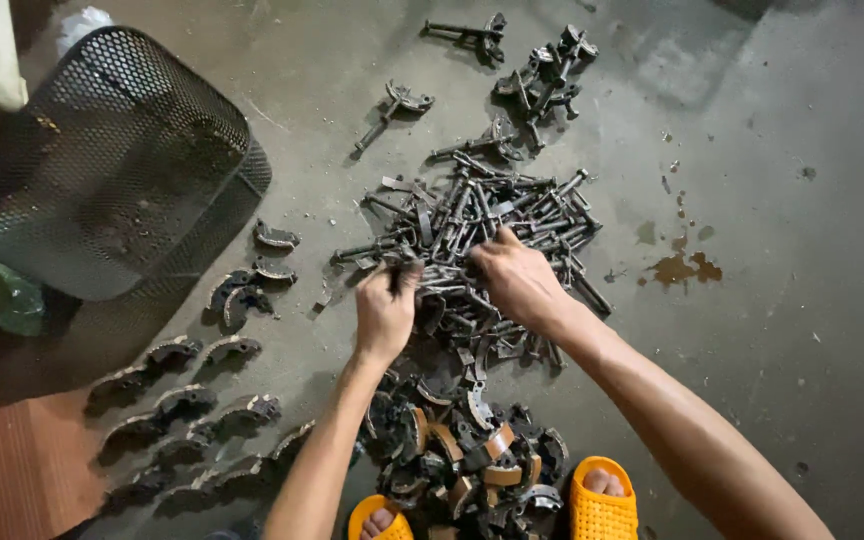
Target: The person sorts a pile of dark metal hardware parts on a concrete floor, picking up individual pieces and moving them into a black mesh basket. They handle the parts by hand, separating them from the main pile and placing them into the container.
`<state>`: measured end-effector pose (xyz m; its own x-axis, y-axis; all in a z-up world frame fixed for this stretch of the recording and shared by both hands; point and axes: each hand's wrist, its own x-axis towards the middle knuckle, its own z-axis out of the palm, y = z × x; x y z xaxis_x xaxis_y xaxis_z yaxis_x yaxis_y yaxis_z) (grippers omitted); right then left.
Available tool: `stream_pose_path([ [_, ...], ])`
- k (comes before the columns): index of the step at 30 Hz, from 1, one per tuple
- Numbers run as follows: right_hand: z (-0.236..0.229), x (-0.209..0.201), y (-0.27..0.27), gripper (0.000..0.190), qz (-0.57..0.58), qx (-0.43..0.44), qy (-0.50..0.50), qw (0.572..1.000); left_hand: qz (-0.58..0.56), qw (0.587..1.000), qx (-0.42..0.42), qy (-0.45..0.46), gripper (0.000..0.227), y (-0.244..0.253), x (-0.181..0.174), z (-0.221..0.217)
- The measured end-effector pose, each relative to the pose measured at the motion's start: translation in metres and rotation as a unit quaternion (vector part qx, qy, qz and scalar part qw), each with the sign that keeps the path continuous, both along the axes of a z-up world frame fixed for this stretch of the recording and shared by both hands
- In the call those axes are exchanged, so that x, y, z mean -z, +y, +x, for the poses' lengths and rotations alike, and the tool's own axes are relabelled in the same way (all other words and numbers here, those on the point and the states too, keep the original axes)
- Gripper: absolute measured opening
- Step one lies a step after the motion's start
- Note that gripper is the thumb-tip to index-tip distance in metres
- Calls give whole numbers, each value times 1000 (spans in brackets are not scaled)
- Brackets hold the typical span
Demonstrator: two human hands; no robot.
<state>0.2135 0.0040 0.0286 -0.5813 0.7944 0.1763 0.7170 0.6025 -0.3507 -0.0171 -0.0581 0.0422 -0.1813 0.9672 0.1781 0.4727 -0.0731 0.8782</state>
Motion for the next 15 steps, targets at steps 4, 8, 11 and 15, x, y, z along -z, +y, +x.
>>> stream_pose_path([
  [4, -2, -49, 4, 46, -118, 17, -32, 992, -40, 999, -28, -24, 47, -1, -24, 5],
  [8, -6, -56, 14, 30, -143, 75, -50, 986, -79, 996, -9, -48, 42, 20, -30, 21],
  [11, -1, -101, 14, 33, -170, 185, 87, 964, -74, 992, 70, 79, 32, 47, -4, 12],
  [15, 34, -154, 5, 53, -176, 229, 209, 934, -78, 890, 148, 425, 23, 57, 7, 7],
])
